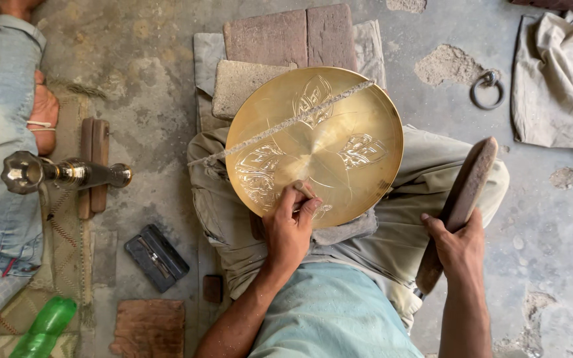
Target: The person sits on the floor with a large engraved brass tray on their lap and hammers a punch against the tray's surface with a wooden mallet, working the relief pattern. They reposition the punch and rotate the tray between hammering sequences.
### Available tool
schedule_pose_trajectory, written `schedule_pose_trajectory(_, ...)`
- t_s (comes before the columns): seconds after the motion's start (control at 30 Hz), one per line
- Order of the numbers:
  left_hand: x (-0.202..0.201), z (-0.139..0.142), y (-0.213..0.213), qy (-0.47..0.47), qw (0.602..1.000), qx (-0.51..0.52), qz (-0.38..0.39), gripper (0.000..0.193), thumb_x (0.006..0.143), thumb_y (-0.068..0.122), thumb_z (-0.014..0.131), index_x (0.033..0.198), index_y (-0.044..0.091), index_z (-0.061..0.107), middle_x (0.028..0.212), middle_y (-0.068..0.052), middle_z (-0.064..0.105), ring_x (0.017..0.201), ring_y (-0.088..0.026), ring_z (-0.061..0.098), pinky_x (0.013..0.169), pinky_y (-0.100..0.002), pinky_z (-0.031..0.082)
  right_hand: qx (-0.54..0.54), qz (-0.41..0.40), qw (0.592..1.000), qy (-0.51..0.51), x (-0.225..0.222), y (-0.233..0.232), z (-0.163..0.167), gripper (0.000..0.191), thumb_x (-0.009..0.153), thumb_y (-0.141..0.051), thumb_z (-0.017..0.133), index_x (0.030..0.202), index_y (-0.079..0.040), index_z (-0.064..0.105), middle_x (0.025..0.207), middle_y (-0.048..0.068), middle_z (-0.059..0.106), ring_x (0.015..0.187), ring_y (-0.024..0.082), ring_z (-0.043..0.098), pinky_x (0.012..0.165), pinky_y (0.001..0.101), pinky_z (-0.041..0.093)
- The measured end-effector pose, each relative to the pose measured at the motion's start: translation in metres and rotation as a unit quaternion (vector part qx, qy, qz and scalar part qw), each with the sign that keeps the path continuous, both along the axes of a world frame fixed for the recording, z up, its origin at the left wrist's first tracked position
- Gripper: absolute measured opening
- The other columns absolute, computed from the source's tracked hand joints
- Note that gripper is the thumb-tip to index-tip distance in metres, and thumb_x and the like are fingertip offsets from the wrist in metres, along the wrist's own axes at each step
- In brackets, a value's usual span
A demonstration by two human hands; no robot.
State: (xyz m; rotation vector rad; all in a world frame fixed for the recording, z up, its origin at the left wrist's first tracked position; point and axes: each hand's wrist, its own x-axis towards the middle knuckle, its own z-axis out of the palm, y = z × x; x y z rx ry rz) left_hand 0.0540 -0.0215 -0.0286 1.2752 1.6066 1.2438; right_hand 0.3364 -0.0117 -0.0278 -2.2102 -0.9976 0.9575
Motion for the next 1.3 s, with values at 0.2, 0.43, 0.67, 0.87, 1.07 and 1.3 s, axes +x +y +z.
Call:
schedule_pose_trajectory(0.2, 0.007, -0.015, 0.0, 0.104, 0.991, 0.081, 0.012, 0.019, 0.098, 0.014, 0.072, 0.109, 0.002, 0.061, 0.097, -0.011, 0.069, 0.084, -0.029, 0.071, 0.073, -0.039, 0.056, 0.29, 0.106, 0.951, 0.027, -0.028, 0.029, 0.058, 0.075, 0.099, -0.025, 0.082, 0.147, -0.001, 0.03, 0.113, 0.014, 0.069, 0.107, 0.021, 0.071, 0.096, 0.0355, 0.062)
schedule_pose_trajectory(0.43, 0.004, -0.015, 0.006, 0.081, 0.996, 0.04, -0.015, 0.019, 0.098, 0.015, 0.071, 0.108, 0.002, 0.06, 0.092, -0.012, 0.067, 0.083, -0.029, 0.071, 0.071, -0.041, 0.055, 0.214, 0.4, 0.865, -0.216, -0.074, 0.074, 0.108, 0.067, 0.086, -0.011, 0.079, 0.144, -0.001, 0.047, 0.111, 0.018, 0.073, 0.096, 0.035, 0.072, 0.08, 0.0472, 0.056)
schedule_pose_trajectory(0.67, 0.006, -0.022, 0.004, 0.143, 0.989, 0.039, -0.003, 0.019, 0.098, 0.02, 0.072, 0.097, 0.005, 0.061, 0.085, -0.012, 0.065, 0.077, -0.033, 0.067, 0.067, -0.045, 0.052, 0.175, 0.525, 0.768, -0.322, -0.106, 0.084, 0.112, 0.041, 0.092, -0.012, 0.072, 0.129, -0.004, 0.059, 0.103, 0.016, 0.068, 0.086, 0.034, 0.067, 0.073, 0.0469, 0.054)
schedule_pose_trajectory(0.87, 0.007, -0.022, 0.004, 0.131, 0.99, 0.057, 0.003, 0.019, 0.101, 0.02, 0.069, 0.105, 0.003, 0.06, 0.093, -0.013, 0.065, 0.084, -0.034, 0.066, 0.072, -0.044, 0.053, 0.19, 0.504, 0.813, -0.221, -0.1, 0.093, 0.116, 0.039, 0.076, 0.0, 0.066, 0.114, -0.004, 0.06, 0.097, 0.015, 0.065, 0.087, 0.037, 0.065, 0.075, 0.0486, 0.05)
schedule_pose_trajectory(1.07, 0.006, -0.022, 0.003, 0.121, 0.991, 0.058, -0.006, 0.024, 0.1, 0.022, 0.069, 0.109, 0.002, 0.06, 0.092, -0.012, 0.065, 0.084, -0.032, 0.067, 0.073, -0.044, 0.053, 0.213, 0.463, 0.831, -0.222, -0.105, 0.089, 0.125, 0.028, 0.088, -0.007, 0.07, 0.113, -0.005, 0.06, 0.094, 0.016, 0.067, 0.086, 0.036, 0.067, 0.073, 0.0451, 0.051)
schedule_pose_trajectory(1.3, 0.007, -0.023, 0.001, 0.153, 0.986, 0.066, -0.008, 0.024, 0.101, 0.023, 0.071, 0.106, 0.003, 0.059, 0.09, -0.011, 0.063, 0.083, -0.032, 0.066, 0.072, -0.043, 0.052, 0.18, 0.544, 0.739, -0.354, -0.095, 0.099, 0.122, 0.025, 0.091, -0.013, 0.072, 0.114, -0.012, 0.066, 0.096, 0.01, 0.073, 0.082, 0.028, 0.07, 0.071, 0.0444, 0.054)
